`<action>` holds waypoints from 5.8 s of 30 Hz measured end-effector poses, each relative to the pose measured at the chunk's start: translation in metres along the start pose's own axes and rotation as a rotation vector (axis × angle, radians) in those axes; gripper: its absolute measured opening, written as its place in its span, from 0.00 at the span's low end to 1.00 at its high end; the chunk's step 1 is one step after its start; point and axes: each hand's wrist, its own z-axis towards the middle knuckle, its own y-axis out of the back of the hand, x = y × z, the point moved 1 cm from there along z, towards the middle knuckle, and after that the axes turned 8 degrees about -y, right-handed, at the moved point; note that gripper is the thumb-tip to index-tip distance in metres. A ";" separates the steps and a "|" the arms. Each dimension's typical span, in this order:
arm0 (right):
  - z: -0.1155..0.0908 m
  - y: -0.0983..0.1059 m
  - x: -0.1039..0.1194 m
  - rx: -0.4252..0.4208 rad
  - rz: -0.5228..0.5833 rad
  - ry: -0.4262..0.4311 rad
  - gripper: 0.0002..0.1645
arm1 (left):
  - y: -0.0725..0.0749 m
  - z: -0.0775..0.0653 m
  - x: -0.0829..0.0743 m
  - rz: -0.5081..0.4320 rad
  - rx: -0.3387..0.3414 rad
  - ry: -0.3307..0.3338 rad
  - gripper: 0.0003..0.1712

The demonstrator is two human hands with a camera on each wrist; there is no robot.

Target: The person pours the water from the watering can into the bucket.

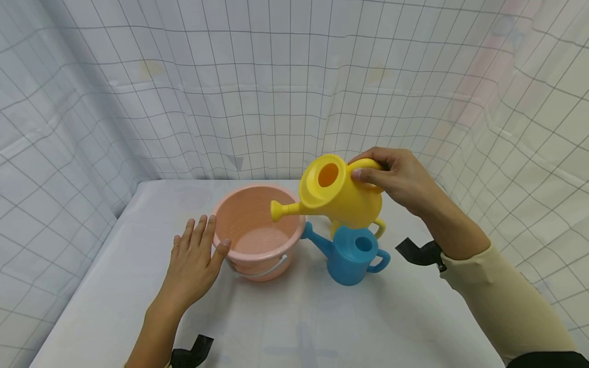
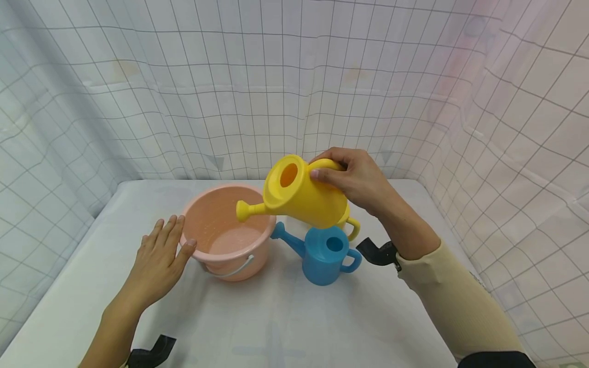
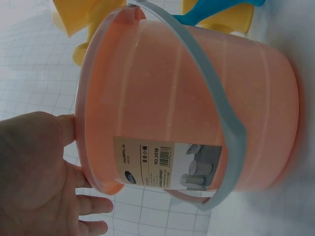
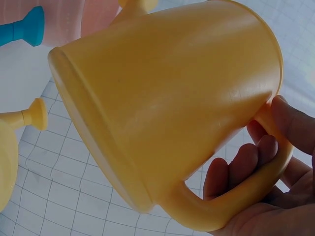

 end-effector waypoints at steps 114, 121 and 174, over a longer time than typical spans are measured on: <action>0.004 -0.005 0.018 0.009 -0.076 0.012 0.15 | 0.003 0.001 -0.001 0.016 0.022 0.017 0.42; 0.004 -0.006 0.020 0.008 -0.080 0.009 0.15 | 0.003 0.001 -0.001 0.013 0.021 0.015 0.42; 0.004 -0.006 0.021 0.012 -0.096 0.016 0.16 | 0.003 0.001 -0.001 0.013 0.027 0.015 0.42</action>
